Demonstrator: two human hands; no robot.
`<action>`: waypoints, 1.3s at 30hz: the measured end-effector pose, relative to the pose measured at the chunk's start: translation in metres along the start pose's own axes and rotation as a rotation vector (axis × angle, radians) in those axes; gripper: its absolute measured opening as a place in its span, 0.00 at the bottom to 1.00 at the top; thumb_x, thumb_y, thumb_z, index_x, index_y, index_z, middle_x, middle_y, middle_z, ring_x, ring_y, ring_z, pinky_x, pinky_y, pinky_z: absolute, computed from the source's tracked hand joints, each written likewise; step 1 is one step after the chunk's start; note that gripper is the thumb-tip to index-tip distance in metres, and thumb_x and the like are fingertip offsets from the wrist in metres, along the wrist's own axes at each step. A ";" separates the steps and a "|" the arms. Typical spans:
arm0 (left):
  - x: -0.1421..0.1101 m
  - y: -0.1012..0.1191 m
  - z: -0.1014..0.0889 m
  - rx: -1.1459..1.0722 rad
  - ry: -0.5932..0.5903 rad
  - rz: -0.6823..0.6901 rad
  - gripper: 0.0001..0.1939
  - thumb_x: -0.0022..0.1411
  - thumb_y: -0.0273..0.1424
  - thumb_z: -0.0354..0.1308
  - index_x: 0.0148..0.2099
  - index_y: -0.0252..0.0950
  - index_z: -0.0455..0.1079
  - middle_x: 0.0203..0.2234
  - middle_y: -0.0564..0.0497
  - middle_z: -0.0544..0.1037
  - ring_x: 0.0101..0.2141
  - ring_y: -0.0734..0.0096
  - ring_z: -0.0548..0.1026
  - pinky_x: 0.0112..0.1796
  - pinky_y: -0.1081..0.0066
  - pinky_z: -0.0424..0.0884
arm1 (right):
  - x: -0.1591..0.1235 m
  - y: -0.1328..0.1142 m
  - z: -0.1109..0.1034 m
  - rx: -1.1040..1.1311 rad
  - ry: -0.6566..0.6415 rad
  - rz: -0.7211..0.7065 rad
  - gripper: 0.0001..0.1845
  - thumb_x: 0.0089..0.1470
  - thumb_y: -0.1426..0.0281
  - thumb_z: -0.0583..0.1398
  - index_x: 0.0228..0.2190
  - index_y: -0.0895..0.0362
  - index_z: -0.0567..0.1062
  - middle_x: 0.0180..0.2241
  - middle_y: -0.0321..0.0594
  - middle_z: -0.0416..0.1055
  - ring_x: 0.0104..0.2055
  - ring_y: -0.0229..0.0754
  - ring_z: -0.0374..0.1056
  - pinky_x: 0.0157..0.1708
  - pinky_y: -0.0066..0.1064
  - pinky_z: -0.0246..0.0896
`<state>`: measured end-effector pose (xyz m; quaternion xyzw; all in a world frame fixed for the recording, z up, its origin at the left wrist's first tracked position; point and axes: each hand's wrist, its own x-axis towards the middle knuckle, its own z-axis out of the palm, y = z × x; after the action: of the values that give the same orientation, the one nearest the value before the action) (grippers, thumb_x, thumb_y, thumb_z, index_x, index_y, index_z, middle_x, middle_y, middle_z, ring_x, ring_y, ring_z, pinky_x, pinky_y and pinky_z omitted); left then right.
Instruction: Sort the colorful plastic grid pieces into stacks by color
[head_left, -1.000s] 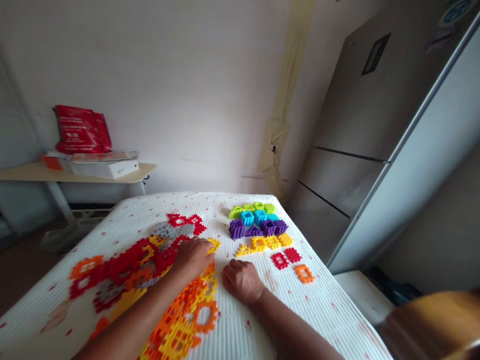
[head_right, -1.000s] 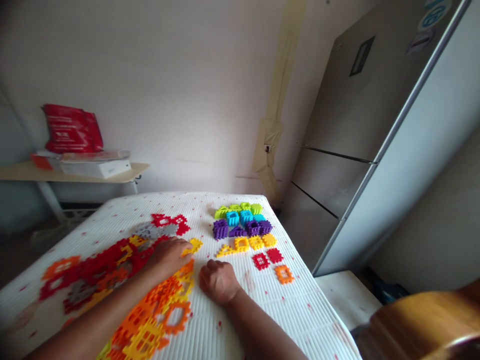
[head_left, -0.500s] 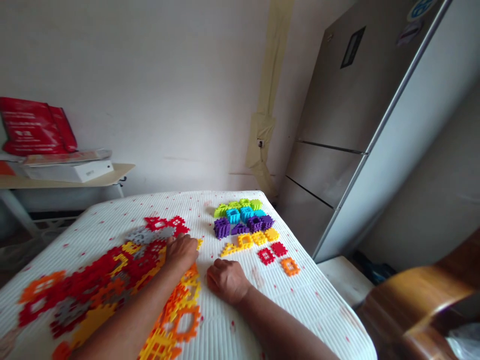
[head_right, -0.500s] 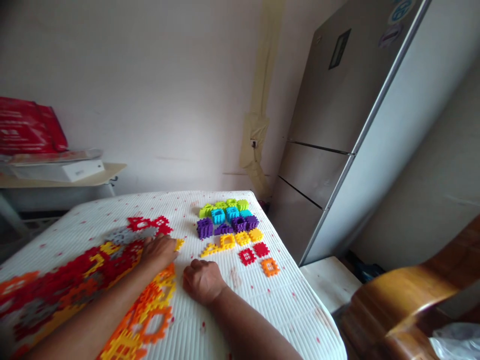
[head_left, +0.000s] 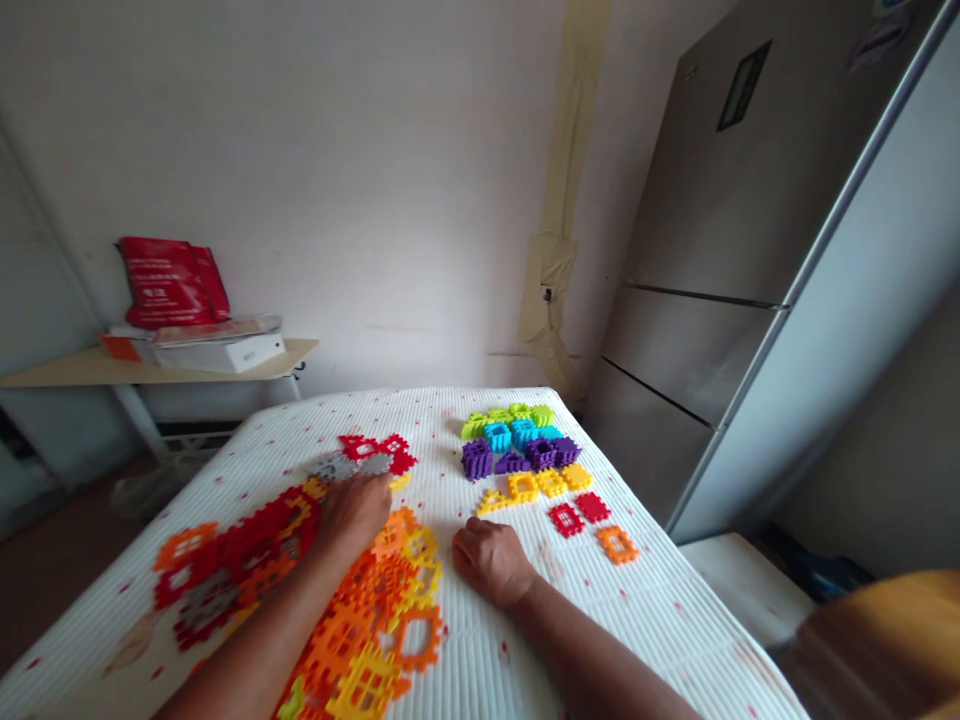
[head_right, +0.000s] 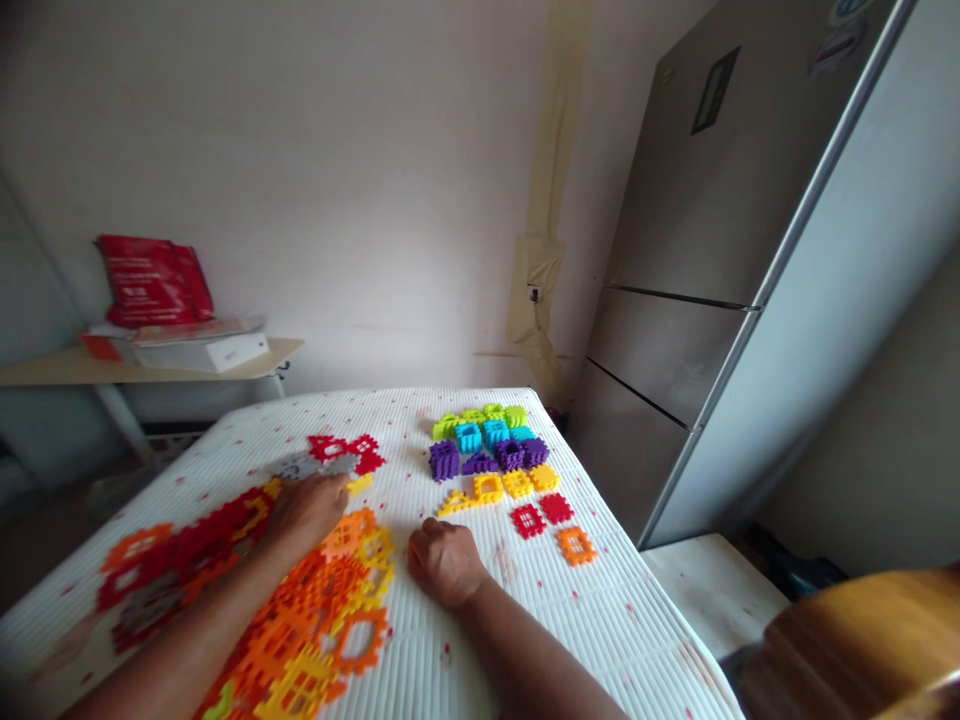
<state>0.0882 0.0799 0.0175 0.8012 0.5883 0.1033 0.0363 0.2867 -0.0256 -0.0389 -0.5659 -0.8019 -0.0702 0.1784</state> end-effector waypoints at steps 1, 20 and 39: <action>-0.001 -0.004 -0.003 -0.040 0.021 -0.025 0.11 0.62 0.34 0.51 0.38 0.33 0.71 0.33 0.47 0.76 0.39 0.62 0.74 0.45 0.55 0.65 | 0.000 0.000 -0.001 0.006 -0.004 0.004 0.09 0.54 0.74 0.53 0.25 0.57 0.71 0.27 0.36 0.70 0.27 0.34 0.65 0.25 0.23 0.53; -0.102 -0.002 0.000 -1.284 0.164 -0.340 0.15 0.48 0.43 0.58 0.32 0.38 0.65 0.21 0.55 0.73 0.24 0.68 0.74 0.27 0.71 0.69 | 0.006 -0.043 -0.022 0.555 0.163 0.122 0.12 0.56 0.64 0.55 0.38 0.57 0.73 0.33 0.39 0.71 0.30 0.36 0.67 0.31 0.26 0.61; -0.113 0.012 0.008 -1.164 0.047 -0.303 0.19 0.45 0.49 0.60 0.32 0.39 0.72 0.24 0.51 0.77 0.31 0.60 0.76 0.31 0.68 0.73 | 0.002 -0.079 -0.019 0.859 0.271 0.176 0.28 0.48 0.54 0.62 0.47 0.56 0.68 0.39 0.43 0.67 0.36 0.41 0.65 0.35 0.32 0.65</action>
<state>0.0687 -0.0310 -0.0018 0.5545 0.5431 0.4197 0.4705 0.2158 -0.0572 -0.0138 -0.4922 -0.6766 0.2108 0.5055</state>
